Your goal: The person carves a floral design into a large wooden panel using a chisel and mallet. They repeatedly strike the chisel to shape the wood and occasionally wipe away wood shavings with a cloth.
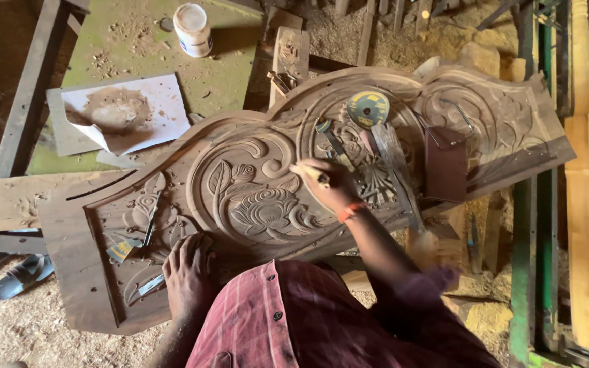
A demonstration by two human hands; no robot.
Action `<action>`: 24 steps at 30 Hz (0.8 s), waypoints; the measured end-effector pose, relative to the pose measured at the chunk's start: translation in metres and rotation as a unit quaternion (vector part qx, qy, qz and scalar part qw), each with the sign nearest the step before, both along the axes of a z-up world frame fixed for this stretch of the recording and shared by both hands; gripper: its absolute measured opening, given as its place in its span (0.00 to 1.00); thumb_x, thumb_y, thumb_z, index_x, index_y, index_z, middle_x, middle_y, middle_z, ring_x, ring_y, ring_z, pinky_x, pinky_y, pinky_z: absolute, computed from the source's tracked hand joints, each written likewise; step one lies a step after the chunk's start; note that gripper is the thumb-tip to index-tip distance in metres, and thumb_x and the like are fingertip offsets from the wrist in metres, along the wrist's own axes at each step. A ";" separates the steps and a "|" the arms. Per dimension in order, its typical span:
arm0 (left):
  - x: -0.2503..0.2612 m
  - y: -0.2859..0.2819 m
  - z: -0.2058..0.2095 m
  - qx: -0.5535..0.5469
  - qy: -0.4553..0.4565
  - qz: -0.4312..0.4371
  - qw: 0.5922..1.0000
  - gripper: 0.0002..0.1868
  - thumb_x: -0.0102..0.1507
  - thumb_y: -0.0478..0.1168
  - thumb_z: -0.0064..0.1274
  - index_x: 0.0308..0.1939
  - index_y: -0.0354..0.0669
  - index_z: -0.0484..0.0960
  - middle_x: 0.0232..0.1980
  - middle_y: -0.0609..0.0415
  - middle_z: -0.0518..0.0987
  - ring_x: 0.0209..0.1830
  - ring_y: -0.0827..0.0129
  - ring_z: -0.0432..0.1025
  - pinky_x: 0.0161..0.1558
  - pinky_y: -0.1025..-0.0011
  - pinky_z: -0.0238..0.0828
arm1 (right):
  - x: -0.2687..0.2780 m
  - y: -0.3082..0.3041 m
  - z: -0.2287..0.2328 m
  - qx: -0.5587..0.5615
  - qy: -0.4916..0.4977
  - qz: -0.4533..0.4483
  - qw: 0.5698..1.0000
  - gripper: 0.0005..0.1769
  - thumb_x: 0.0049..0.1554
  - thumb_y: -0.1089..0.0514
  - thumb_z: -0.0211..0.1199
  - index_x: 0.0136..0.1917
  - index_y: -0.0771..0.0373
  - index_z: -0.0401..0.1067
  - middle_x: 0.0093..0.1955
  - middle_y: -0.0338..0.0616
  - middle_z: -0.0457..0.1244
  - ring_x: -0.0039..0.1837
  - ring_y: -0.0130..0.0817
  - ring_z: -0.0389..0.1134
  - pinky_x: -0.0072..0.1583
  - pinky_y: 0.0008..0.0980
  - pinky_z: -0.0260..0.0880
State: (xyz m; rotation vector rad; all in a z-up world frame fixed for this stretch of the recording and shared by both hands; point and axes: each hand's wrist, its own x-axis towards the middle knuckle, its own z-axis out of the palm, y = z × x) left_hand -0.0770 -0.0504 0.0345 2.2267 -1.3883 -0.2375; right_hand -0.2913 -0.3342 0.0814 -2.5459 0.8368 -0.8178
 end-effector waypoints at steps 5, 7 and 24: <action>0.001 0.000 0.004 -0.029 0.005 0.010 1.000 0.20 0.66 0.47 0.48 0.61 0.47 0.77 0.68 0.53 0.71 0.73 0.56 0.61 0.71 0.54 0.53 | 0.009 0.001 0.000 0.046 0.080 -0.009 0.996 0.07 0.59 0.64 0.63 0.50 0.60 0.79 0.42 0.44 0.73 0.42 0.35 0.76 0.43 0.32 0.76; -0.001 0.002 0.002 -0.030 0.011 0.012 0.999 0.20 0.66 0.47 0.48 0.61 0.48 0.77 0.68 0.53 0.71 0.73 0.57 0.61 0.71 0.55 0.54 | -0.010 0.018 -0.005 0.063 0.050 -0.025 0.996 0.08 0.59 0.65 0.61 0.50 0.60 0.80 0.42 0.44 0.73 0.42 0.35 0.76 0.42 0.32 0.77; -0.005 0.000 0.000 -0.006 -0.009 0.012 1.000 0.21 0.66 0.47 0.49 0.62 0.49 0.76 0.68 0.54 0.71 0.73 0.56 0.60 0.71 0.54 0.53 | -0.078 0.044 -0.010 0.142 0.221 -0.031 0.964 0.09 0.58 0.65 0.61 0.47 0.56 0.81 0.43 0.40 0.73 0.41 0.32 0.75 0.43 0.33 0.75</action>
